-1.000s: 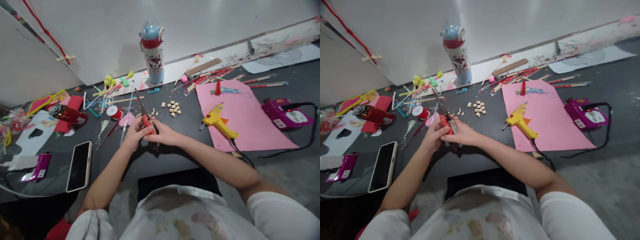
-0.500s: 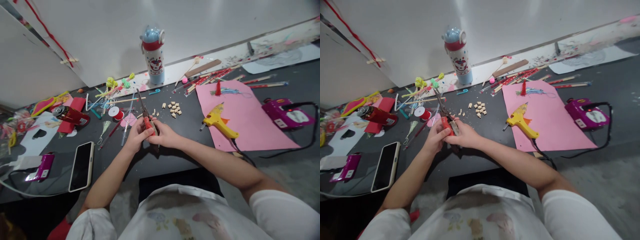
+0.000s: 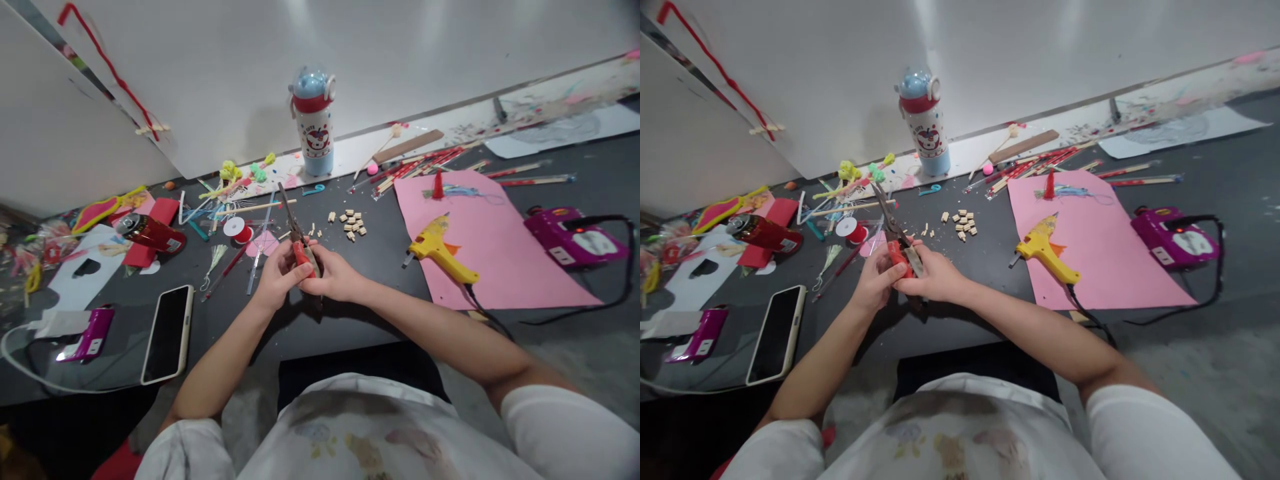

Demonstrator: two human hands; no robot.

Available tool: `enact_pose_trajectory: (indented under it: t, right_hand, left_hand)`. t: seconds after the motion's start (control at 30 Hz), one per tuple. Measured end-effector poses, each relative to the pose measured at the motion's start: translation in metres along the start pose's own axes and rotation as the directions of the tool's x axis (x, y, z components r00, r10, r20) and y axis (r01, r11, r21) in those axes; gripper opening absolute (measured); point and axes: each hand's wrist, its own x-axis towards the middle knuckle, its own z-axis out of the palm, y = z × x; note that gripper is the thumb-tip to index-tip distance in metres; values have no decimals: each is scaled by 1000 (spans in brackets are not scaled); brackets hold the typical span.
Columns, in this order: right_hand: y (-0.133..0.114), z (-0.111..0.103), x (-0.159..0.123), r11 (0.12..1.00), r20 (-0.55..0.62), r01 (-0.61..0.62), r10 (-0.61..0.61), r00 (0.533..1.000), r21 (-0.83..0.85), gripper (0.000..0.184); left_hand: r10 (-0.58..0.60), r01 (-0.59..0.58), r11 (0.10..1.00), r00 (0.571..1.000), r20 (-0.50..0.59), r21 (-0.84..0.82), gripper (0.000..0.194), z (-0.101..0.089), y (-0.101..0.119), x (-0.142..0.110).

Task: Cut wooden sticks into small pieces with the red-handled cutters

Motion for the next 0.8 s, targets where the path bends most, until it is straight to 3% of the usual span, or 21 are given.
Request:
enact_pose_trajectory:
  t: [0.2, 0.33, 0.43, 0.53, 0.57, 0.63, 0.7, 0.73, 0.8]
  right_hand:
    - [2, 2, 1, 999, 3, 7, -8, 1000, 36, 49]
    - [3, 5, 5, 996, 27, -30, 28, 999, 84, 42]
    - [-1, 3, 5, 997, 35, -36, 34, 999, 67, 43]
    - [-7, -4, 3, 999, 28, -38, 39, 999, -11, 48]
    - [-8, -7, 2, 998, 17, -33, 34, 999, -49, 50]
    - [-12, -11, 1, 991, -10, -8, 6, 1000, -133, 53]
    - [-15, -13, 0, 977, -27, 27, -33, 999, -210, 55]
    - [-16, -14, 0, 970, -27, 42, -50, 998, -239, 54]
    - [-18, -14, -1, 962, -12, 58, -63, 998, -266, 53]
  left_hand:
    - [4, -4, 1000, 1000, 2, 20, 46, -2, 0, 1]
    - [-56, 55, 994, 998, 8, 93, 48, -7, -2, 7]
    - [-40, 35, 985, 999, 26, 167, 49, -9, -1, 10]
    - [127, -79, 953, 981, -149, 294, 41, -12, 4, 10]
    - [229, -127, 918, 943, -242, 376, 37, -14, 7, 9]
    - [481, -190, 767, 803, -352, 613, 28, -20, 13, 6]
    - [703, -196, 503, 659, -267, 842, 22, -27, 19, 4]
    - [769, -194, 376, 611, -189, 906, 20, -31, 22, 4]
    - [810, -196, 218, 583, -65, 956, 23, -38, 26, 4]
